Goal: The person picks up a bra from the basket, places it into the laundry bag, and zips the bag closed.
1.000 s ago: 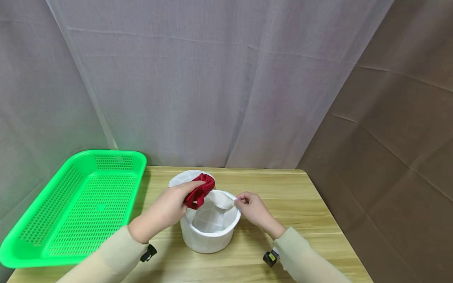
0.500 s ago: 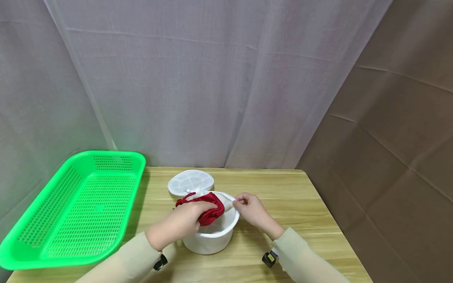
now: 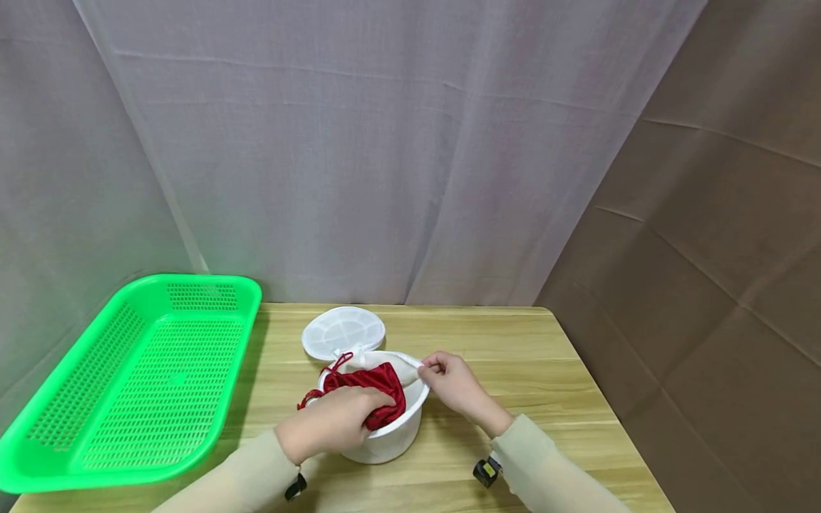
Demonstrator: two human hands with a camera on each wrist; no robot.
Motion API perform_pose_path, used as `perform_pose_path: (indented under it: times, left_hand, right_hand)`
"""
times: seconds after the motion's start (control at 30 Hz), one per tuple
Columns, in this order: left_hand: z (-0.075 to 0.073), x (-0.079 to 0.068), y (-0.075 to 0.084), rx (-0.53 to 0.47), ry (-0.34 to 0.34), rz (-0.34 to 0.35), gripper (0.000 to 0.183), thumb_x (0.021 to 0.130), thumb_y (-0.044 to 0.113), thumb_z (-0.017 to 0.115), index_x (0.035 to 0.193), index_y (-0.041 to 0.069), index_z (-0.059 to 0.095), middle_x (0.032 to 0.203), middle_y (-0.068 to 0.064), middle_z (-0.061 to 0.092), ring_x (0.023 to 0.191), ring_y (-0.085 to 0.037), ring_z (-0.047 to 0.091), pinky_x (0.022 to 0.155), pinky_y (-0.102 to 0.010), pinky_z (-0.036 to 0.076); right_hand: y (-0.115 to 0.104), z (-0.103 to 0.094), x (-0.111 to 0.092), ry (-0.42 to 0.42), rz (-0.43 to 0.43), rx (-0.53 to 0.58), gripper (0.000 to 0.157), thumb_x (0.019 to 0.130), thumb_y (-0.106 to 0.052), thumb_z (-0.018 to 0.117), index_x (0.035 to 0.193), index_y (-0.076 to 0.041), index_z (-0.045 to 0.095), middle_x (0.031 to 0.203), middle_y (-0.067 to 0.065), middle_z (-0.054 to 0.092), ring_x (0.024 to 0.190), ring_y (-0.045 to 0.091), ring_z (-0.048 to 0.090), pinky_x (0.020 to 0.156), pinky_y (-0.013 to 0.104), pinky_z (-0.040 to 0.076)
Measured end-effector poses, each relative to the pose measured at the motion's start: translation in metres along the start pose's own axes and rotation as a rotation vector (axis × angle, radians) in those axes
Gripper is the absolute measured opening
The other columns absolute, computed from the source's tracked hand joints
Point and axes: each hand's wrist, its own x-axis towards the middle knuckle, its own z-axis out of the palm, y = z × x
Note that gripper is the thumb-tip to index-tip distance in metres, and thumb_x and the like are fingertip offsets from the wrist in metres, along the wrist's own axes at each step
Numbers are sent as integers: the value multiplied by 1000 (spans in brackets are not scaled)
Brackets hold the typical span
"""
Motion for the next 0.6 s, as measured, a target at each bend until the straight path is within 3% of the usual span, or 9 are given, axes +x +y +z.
perform_pose_path:
  times: [0.2,0.43,0.6]
  left_hand:
    - [-14,-8,1,-28,-20,-5,45,77,14,70,122,13,64,119,4,62,113,-13,57,98,-34,43]
    - [-33,-23,1,-38,56,12,47,76,24,70,120,10,64,118,3,62,114,-15,55,100,-37,40]
    - [-40,-29,-12,-108,133,-22,47,80,32,73,121,11,63,120,1,62,115,-18,54,99,-40,41]
  right_hand:
    - [-2,0,-1,5,-1,7,10,91,-10,63,94,-1,66,79,7,64,69,15,58,58,26,49]
    - [-2,0,-2,0,-3,2,10,91,-10,63,94,0,66,80,7,64,70,15,59,59,26,50]
    - [-2,0,-3,2,-8,8,11,91,-10,64,95,0,65,80,6,64,69,15,58,59,28,51]
